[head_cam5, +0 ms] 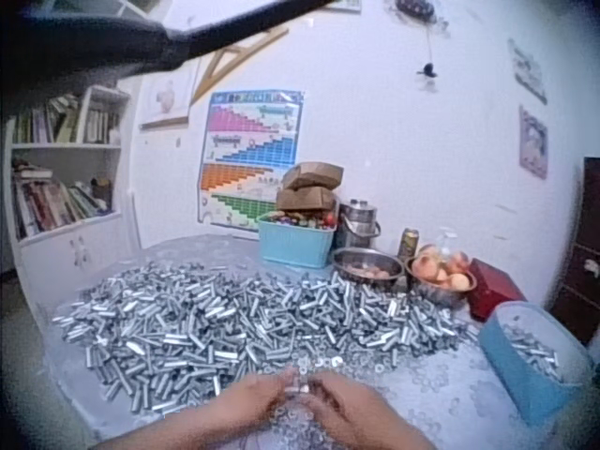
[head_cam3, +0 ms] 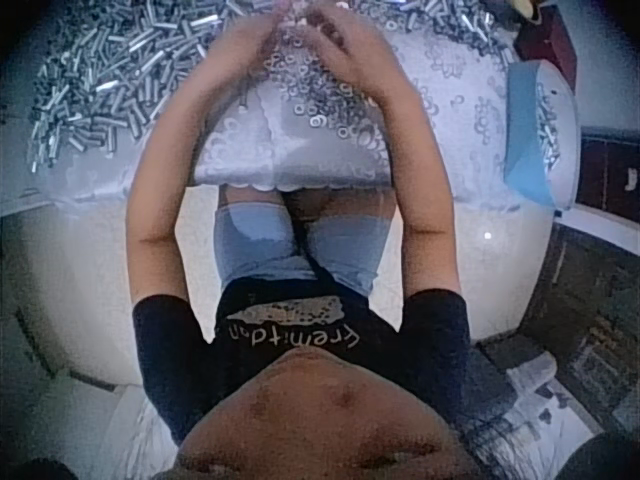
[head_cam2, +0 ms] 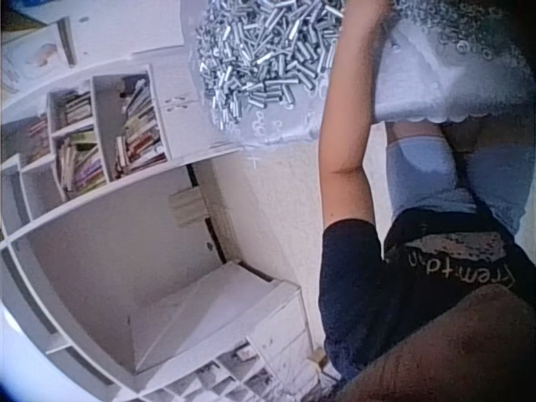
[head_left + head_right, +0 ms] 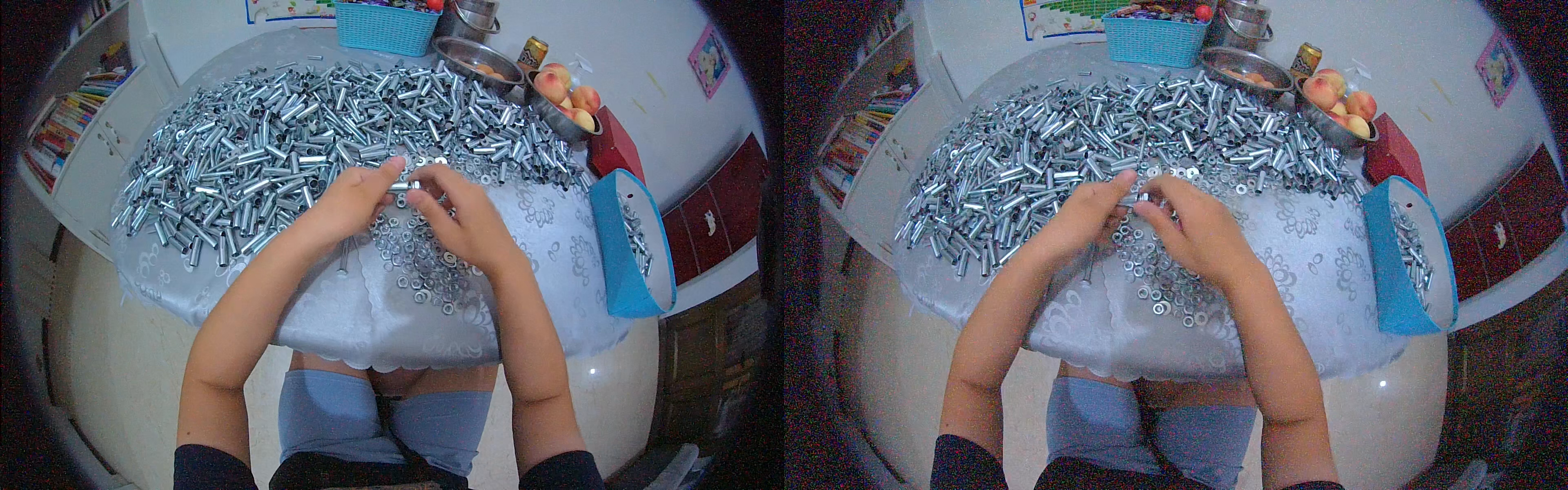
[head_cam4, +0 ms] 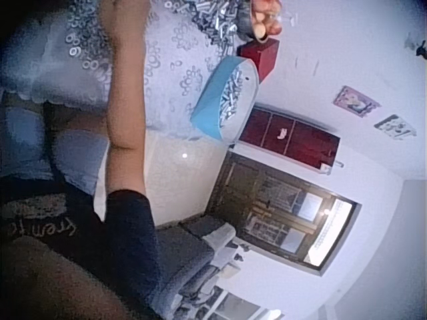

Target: The person sits at a table covered with a white cloth and repeatedly picks up metal bolts and washers. They thread the washers onto the bolts by hand and place the assembled units into a blue plastic bin on the right side of the table. The process is repetitive and involves handling small metal hardware components.

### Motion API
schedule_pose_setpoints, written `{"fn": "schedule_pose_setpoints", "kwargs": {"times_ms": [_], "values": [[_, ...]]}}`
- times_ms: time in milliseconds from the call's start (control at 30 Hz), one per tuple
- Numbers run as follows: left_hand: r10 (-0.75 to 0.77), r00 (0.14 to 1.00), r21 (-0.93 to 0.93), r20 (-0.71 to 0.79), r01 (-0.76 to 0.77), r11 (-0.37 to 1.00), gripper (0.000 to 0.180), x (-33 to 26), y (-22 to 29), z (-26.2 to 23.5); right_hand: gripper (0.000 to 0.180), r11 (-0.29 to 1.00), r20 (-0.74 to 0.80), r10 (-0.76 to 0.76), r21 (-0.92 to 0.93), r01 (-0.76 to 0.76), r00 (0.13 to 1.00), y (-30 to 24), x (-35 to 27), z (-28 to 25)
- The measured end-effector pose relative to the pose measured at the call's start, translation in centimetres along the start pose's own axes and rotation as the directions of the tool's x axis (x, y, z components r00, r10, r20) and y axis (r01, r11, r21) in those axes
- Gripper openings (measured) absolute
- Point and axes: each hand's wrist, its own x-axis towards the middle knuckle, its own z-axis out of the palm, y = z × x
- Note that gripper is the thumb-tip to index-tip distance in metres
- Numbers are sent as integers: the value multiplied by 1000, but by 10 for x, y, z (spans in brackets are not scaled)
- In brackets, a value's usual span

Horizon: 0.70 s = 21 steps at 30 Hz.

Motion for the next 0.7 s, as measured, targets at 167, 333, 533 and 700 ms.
{"fn": "schedule_pose_setpoints", "kwargs": {"times_ms": [167,333,533,700], "values": [[6,1000,10,-7,-6,1000,56,1,-2,0,26,999,9,-15,-36,15,1000,2,0,1],[50,999,92,12,-51,994,57,3,-4,2,24,988,111,25,-156,-7,994,7,1,-5],[10,1000,99,23,-12,995,58,4,-5,1,26,989,144,59,-141,-39,988,7,0,-3],[2,998,41,61,-5,999,60,-1,-1,-1,37,996,22,68,-61,-67,997,-9,-1,-1]]}}
